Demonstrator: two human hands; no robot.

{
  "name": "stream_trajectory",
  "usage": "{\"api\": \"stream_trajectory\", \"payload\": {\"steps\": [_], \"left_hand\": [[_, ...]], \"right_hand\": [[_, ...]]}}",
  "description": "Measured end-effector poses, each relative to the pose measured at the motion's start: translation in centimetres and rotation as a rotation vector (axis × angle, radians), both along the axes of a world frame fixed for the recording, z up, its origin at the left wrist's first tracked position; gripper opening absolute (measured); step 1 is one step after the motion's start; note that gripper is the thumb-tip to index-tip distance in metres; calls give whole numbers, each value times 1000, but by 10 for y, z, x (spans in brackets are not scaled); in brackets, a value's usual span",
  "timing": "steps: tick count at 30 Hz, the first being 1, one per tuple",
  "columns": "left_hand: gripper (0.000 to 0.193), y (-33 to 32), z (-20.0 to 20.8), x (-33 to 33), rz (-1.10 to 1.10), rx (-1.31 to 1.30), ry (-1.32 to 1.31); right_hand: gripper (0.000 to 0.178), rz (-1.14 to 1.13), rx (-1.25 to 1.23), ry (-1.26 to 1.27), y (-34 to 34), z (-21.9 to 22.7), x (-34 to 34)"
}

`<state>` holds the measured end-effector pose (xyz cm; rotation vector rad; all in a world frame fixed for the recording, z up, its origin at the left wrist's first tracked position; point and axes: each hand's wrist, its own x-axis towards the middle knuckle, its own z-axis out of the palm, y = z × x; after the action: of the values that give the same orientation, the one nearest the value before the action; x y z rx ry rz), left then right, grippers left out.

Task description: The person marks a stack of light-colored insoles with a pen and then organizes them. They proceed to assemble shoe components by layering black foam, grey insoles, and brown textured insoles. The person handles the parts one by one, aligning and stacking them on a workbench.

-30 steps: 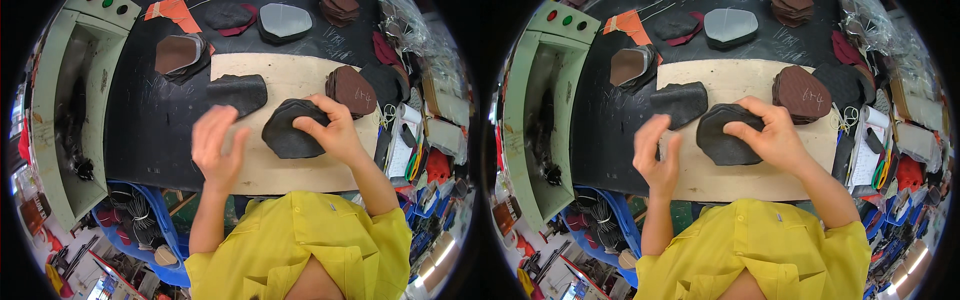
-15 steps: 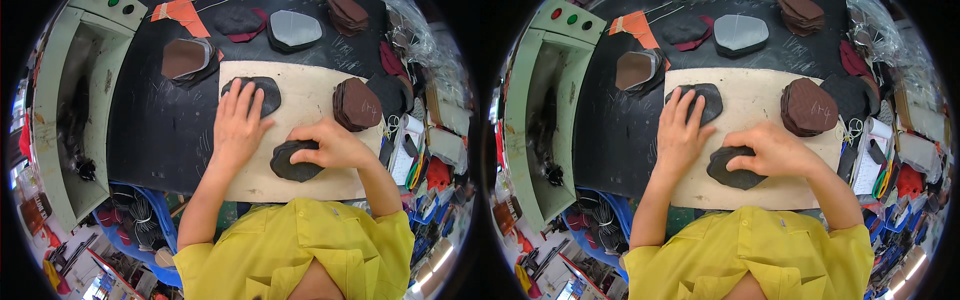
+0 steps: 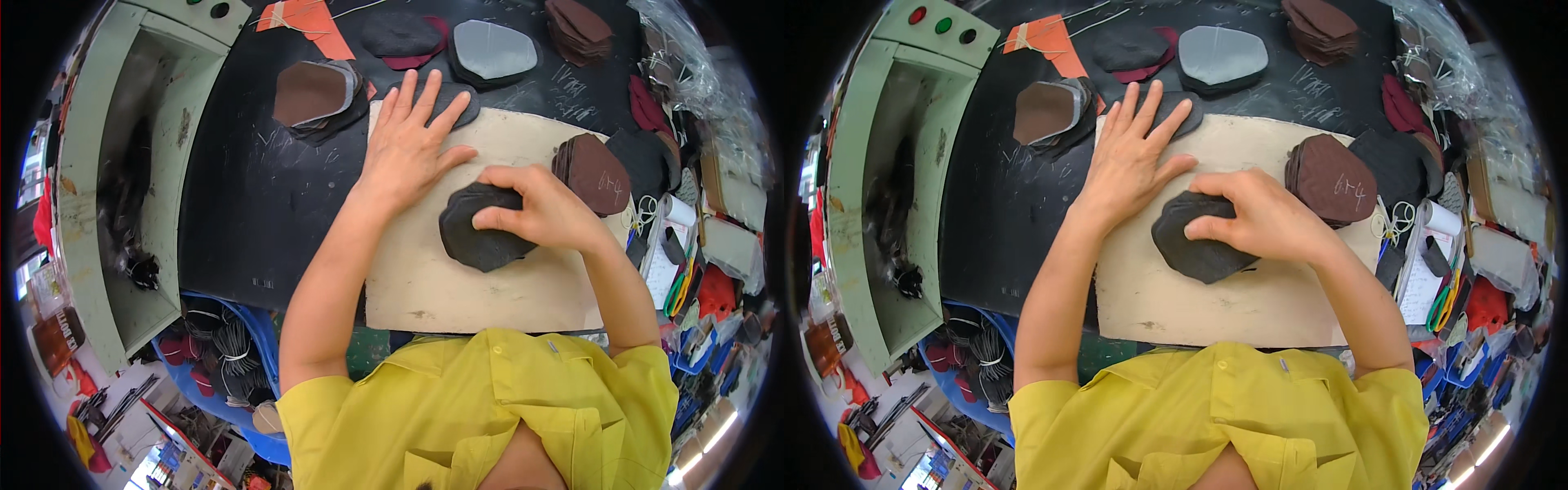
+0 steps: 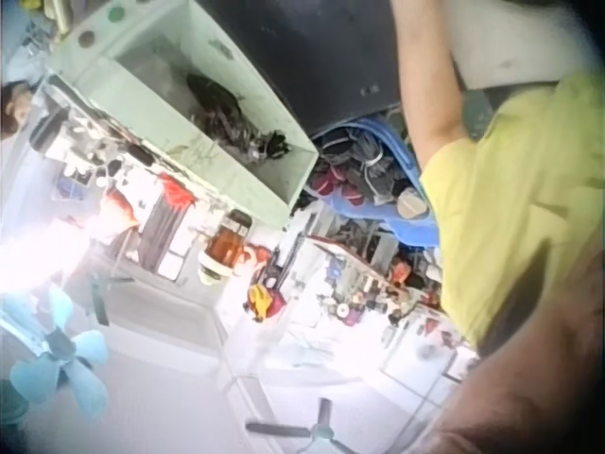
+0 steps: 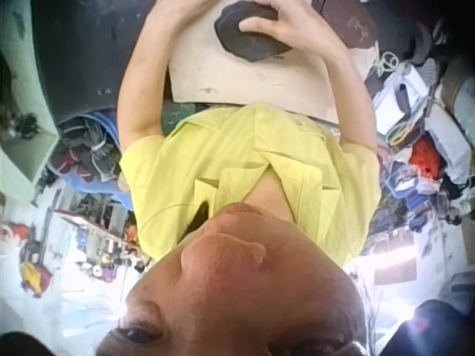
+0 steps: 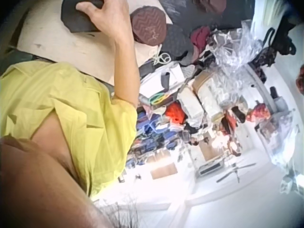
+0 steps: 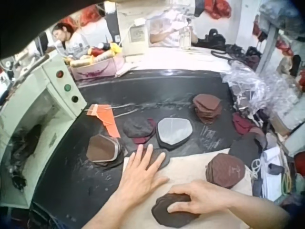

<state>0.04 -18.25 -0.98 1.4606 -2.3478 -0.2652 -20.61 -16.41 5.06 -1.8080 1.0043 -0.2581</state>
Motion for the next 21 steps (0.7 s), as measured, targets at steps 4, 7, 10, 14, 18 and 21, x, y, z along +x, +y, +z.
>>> {"api": "stream_trajectory", "payload": {"steps": [4, 7, 10, 14, 18, 21], "left_hand": [[63, -2, -1, -2, -47, -29, -58], [68, -11, 8, 1, -81, 85, -6], [59, -8, 16, -3, 56, 149, 379], [28, -19, 12, 29, 366, -187, 541], [44, -60, -3, 139, 270, -32, 133], [57, -78, 10, 139, 240, 405, 259]], "right_hand": [[41, -52, -288, 148, -1, -9, 6], [51, -124, -702, 220, 8, -12, 8], [22, -205, -911, 206, 23, -20, 4], [31, -356, -895, -103, 62, -16, -25], [21, -492, -922, -187, 118, -28, -65], [15, -568, -874, -126, 146, -36, -94]]}}
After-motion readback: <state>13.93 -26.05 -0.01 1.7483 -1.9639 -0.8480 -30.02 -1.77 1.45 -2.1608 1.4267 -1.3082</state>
